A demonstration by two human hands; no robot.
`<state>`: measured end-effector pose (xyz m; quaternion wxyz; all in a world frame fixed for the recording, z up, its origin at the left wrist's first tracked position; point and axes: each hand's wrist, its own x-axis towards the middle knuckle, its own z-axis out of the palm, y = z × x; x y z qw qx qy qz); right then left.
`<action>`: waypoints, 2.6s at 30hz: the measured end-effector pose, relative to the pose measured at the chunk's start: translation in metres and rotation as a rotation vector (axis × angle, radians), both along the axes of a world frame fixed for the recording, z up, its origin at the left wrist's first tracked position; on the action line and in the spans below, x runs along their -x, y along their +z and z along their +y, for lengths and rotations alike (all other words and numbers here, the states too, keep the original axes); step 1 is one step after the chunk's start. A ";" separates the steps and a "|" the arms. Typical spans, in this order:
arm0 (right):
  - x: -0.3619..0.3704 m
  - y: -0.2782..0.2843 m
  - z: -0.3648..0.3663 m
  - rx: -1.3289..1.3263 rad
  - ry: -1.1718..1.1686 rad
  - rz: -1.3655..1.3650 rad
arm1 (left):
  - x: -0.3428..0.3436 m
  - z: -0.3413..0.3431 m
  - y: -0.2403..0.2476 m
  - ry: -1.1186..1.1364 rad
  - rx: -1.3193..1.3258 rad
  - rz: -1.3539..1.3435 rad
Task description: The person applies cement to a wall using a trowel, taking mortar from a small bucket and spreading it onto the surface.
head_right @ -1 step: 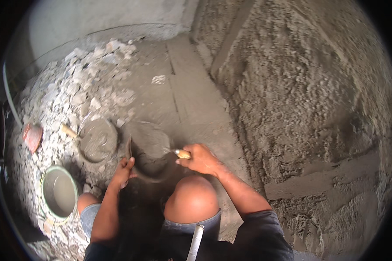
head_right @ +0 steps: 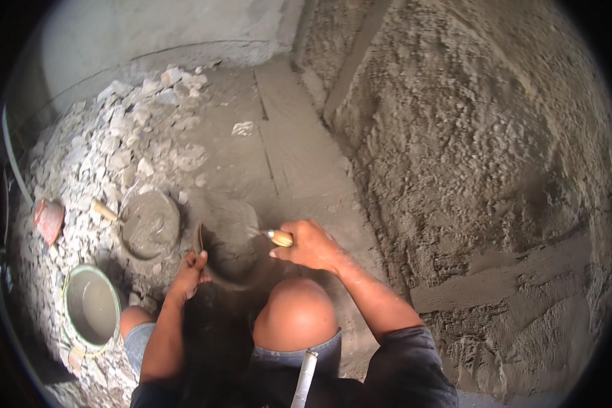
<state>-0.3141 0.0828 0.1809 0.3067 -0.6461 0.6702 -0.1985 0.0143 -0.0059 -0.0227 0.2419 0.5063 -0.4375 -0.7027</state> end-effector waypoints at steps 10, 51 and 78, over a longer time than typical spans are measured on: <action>0.142 0.100 -0.057 0.130 -0.123 -0.897 | 0.010 -0.001 0.017 0.003 -0.007 0.029; -0.035 -0.096 0.003 -0.426 0.394 0.757 | 0.053 0.033 0.055 -0.401 0.700 -0.355; -0.014 -0.198 0.028 -0.199 0.385 0.221 | 0.055 0.019 0.040 -0.250 0.748 -0.183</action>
